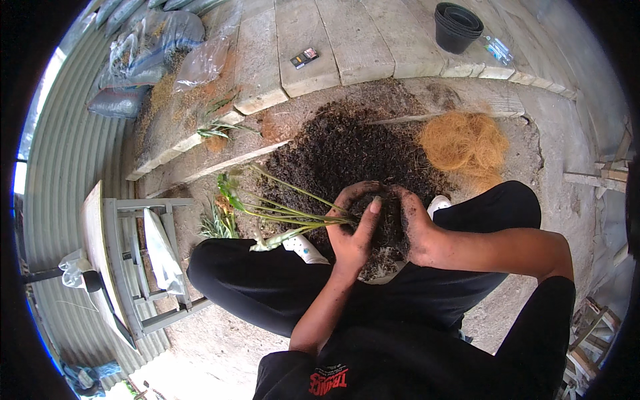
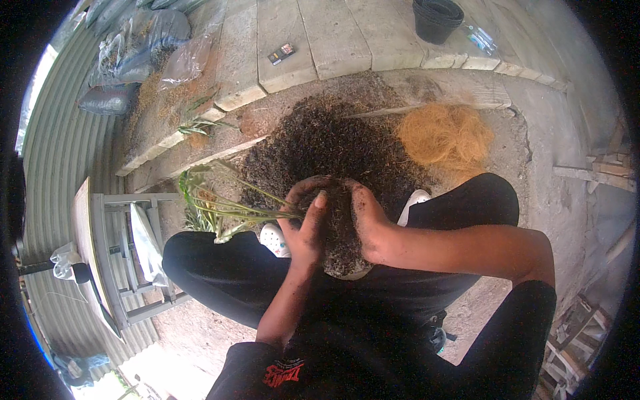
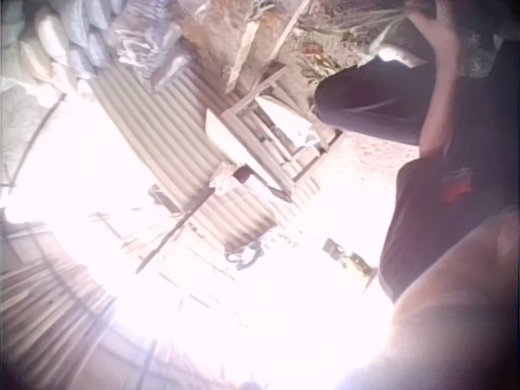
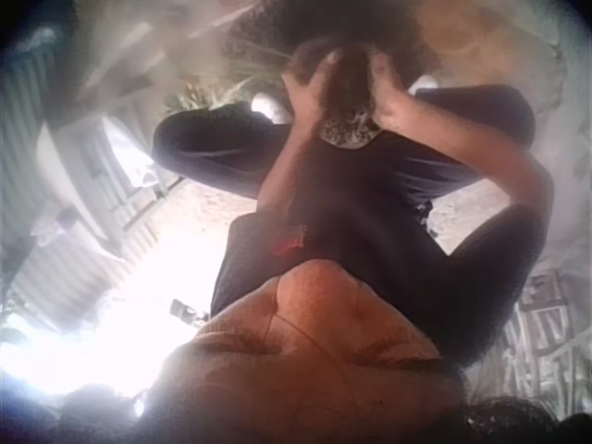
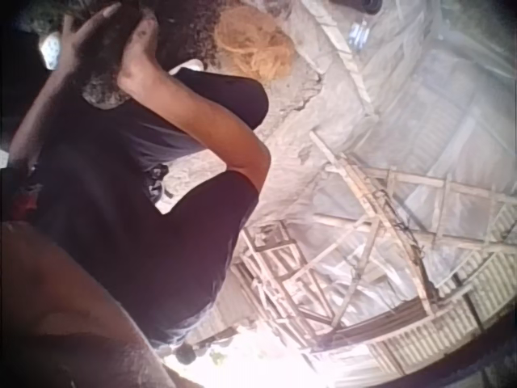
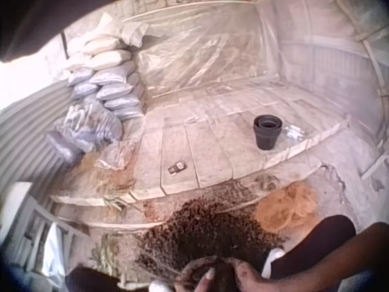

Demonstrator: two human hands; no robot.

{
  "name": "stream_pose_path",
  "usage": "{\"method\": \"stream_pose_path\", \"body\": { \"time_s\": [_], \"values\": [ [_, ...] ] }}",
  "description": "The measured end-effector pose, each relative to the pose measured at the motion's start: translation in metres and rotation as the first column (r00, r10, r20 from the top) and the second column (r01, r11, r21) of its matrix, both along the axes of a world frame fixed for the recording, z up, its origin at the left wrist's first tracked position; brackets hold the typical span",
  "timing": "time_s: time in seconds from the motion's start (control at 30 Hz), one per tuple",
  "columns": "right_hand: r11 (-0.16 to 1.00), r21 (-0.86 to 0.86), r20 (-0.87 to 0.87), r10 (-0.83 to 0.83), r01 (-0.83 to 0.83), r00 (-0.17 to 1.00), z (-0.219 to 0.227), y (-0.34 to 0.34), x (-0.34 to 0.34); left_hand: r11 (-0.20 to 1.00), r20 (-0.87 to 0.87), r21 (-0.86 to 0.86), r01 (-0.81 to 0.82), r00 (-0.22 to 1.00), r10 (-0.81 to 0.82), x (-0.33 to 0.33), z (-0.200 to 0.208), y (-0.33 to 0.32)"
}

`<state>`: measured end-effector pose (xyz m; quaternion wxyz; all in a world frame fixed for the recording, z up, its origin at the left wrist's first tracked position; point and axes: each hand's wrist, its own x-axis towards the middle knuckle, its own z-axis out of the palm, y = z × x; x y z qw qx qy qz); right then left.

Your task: The person sits on the ground and wraps a plant's root ball with soil and coconut coir. They first pack dark soil around the roots, then cover the soil ball with a layer of yellow coconut coir, compressing it by hand to secure the plant.

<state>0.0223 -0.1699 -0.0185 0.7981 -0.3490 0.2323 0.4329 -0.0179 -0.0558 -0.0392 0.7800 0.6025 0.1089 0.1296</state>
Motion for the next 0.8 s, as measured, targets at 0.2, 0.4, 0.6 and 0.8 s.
{"method": "stream_pose_path", "body": {
  "time_s": [0.2,0.4,0.6,0.8],
  "values": [
    [0.999,0.016,0.041,0.049,-0.049,0.998,0.012,0.008,0.013,0.943,-0.107,-0.330,-0.038,0.994,0.003,0.009,0.006,0.029],
    [0.979,0.071,0.112,0.184,-0.192,0.977,0.006,0.006,0.022,0.611,-0.097,-0.788,-0.079,0.995,0.004,0.020,-0.010,0.064],
    [0.848,-0.227,0.294,0.529,-0.479,0.796,-0.031,-0.007,0.046,0.459,-0.074,-0.881,-0.115,0.992,0.106,0.015,-0.022,0.096],
    [0.557,-0.494,0.166,0.814,-0.668,0.557,-0.086,-0.033,0.075,0.434,-0.110,-0.876,-0.209,0.964,0.242,-0.004,-0.023,0.122]
  ]
}}
